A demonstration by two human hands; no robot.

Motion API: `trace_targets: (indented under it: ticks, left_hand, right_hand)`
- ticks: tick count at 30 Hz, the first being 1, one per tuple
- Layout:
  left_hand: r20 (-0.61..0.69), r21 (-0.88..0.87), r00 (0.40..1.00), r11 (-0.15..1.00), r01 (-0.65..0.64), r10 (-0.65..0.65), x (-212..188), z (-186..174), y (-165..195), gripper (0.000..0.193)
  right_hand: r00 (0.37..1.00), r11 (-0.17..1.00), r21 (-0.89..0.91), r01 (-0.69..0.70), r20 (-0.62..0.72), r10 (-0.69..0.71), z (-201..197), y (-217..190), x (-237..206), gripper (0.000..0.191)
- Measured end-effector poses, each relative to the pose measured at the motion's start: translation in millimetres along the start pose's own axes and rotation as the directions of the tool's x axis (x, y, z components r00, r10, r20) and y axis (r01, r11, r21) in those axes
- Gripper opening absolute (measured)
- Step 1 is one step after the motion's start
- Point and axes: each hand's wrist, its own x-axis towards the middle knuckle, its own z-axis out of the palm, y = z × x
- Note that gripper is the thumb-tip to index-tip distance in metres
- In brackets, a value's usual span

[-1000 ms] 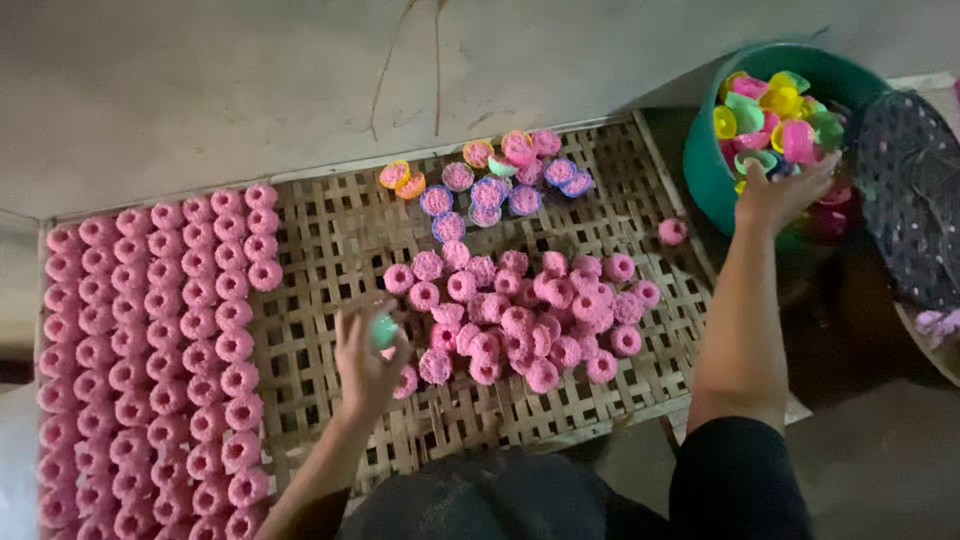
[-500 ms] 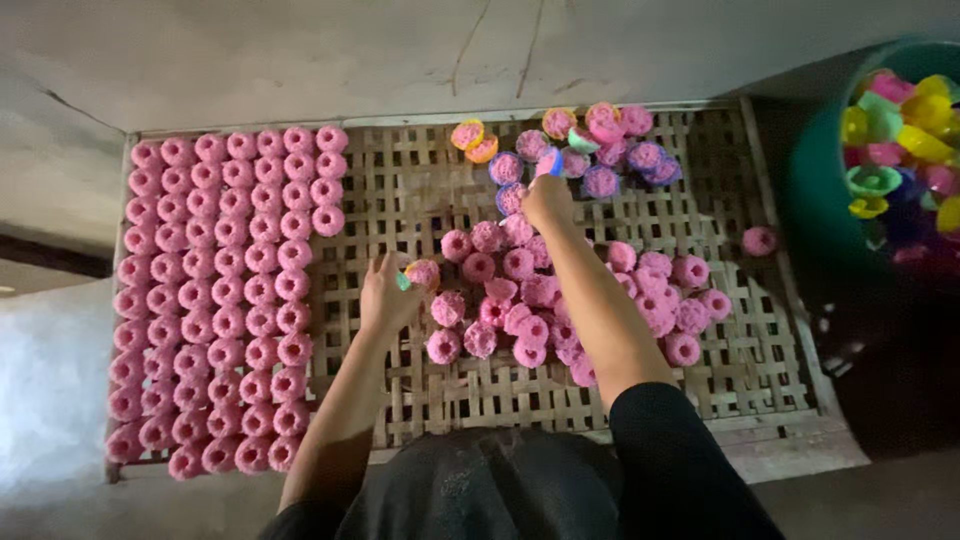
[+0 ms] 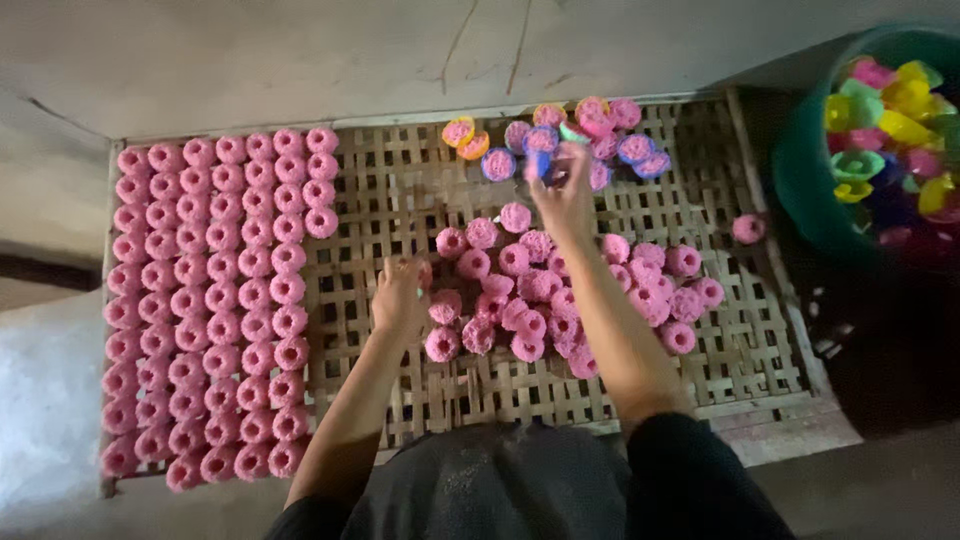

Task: The person picks pink donut-shaped foam pieces from a pile and places them one by one into neat rows on a woven bamboo tray, building a full grid. They also handle colorful plastic molds from a nearby bucket and set molded pieces aside while continuing to fill the tray rows.

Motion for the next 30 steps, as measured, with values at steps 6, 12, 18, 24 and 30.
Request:
trace_targets:
  ticks: [6, 12, 18, 24, 30]
  left_hand:
    - [-0.017, -0.302, 0.999, 0.953, 0.034, -0.042, -1.9, -0.3, 0.4, 0.071]
    - [-0.308, -0.505, 0.922, 0.781, -0.367, 0.234, -14.8, 3.4, 26.5, 0.089]
    - [-0.220, -0.651, 0.935, 0.672, -0.354, 0.279, -53.1, -31.5, 92.4, 0.084]
    - [0.068, -0.448, 0.938, 0.851, -0.275, 0.339, -86.7, -52.2, 170.6, 0.099]
    - [0.016, -0.409, 0.875, 0.802, -0.436, 0.484, -101.8, -52.7, 159.6, 0.111]
  right_hand:
    - [0.941, 0.804, -0.490, 0.336, 0.132, -0.313, -54.6, 11.5, -62.8, 0.084]
    - [0.989, 0.956, -0.255, -0.143, -0.009, 0.145, -181.7, 6.8, -41.3, 0.089]
    - [0.894, 0.988, -0.143, -0.051, -0.447, -0.018, -285.4, -37.7, -27.9, 0.046]
    - [0.641, 0.755, -0.048, -0.653, 0.495, 0.586, -159.6, -49.8, -140.1, 0.026]
    - [0.606, 0.552, 0.254, -0.794, 0.395, 0.690, -120.1, -60.5, -174.8, 0.033]
